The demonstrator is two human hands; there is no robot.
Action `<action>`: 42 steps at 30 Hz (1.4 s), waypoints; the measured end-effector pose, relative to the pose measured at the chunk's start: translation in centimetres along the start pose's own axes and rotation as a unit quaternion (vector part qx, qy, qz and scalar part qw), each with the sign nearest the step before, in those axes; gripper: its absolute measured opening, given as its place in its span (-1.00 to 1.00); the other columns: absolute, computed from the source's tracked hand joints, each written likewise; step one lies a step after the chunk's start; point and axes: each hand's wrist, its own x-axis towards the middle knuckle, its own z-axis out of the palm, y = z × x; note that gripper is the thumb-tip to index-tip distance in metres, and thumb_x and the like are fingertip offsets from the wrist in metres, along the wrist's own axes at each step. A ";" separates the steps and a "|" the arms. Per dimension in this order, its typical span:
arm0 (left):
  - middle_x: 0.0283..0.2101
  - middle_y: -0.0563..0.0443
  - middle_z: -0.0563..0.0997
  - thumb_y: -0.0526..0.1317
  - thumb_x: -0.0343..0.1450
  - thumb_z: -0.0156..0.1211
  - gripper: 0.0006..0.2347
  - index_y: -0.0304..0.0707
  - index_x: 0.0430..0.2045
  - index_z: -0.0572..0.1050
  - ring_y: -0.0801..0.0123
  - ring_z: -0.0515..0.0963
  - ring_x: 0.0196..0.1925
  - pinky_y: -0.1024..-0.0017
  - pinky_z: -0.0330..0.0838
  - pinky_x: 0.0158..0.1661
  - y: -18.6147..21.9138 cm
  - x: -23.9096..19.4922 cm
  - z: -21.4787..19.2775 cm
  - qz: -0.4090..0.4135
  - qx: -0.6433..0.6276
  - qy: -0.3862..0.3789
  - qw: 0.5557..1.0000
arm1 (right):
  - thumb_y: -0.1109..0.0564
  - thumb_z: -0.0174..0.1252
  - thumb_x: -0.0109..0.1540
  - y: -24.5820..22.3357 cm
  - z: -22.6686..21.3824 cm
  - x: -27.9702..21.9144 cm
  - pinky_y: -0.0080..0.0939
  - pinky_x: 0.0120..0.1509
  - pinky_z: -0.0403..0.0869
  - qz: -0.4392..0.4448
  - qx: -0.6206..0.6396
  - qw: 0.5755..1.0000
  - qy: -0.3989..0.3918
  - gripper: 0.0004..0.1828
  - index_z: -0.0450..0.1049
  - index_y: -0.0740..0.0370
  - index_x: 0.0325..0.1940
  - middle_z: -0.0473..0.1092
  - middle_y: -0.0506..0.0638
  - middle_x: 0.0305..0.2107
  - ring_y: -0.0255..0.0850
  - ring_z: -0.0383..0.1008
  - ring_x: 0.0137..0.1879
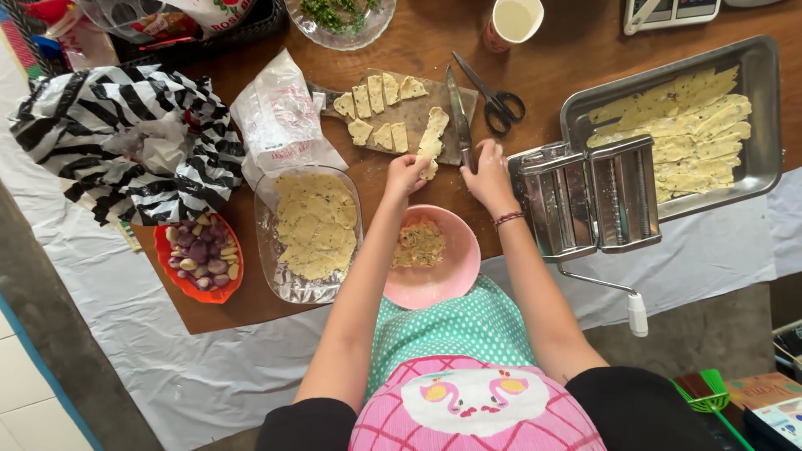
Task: Breaking dough into small pieces and using a manual pasta roller to flatten dough sheets on a wooden table.
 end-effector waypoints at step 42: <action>-0.25 -0.14 0.73 -0.02 0.38 0.25 -0.72 -0.02 -0.07 0.61 0.13 0.72 -0.07 0.24 0.61 -0.08 3.0 -3.2 -0.1 0.144 0.220 0.130 0.956 | -0.34 -0.31 0.47 2.0 0.4 -2.8 0.25 -0.06 0.54 -0.050 -0.106 0.993 0.001 -0.34 0.42 0.21 -0.28 0.53 0.34 -0.44 0.29 0.61 -0.16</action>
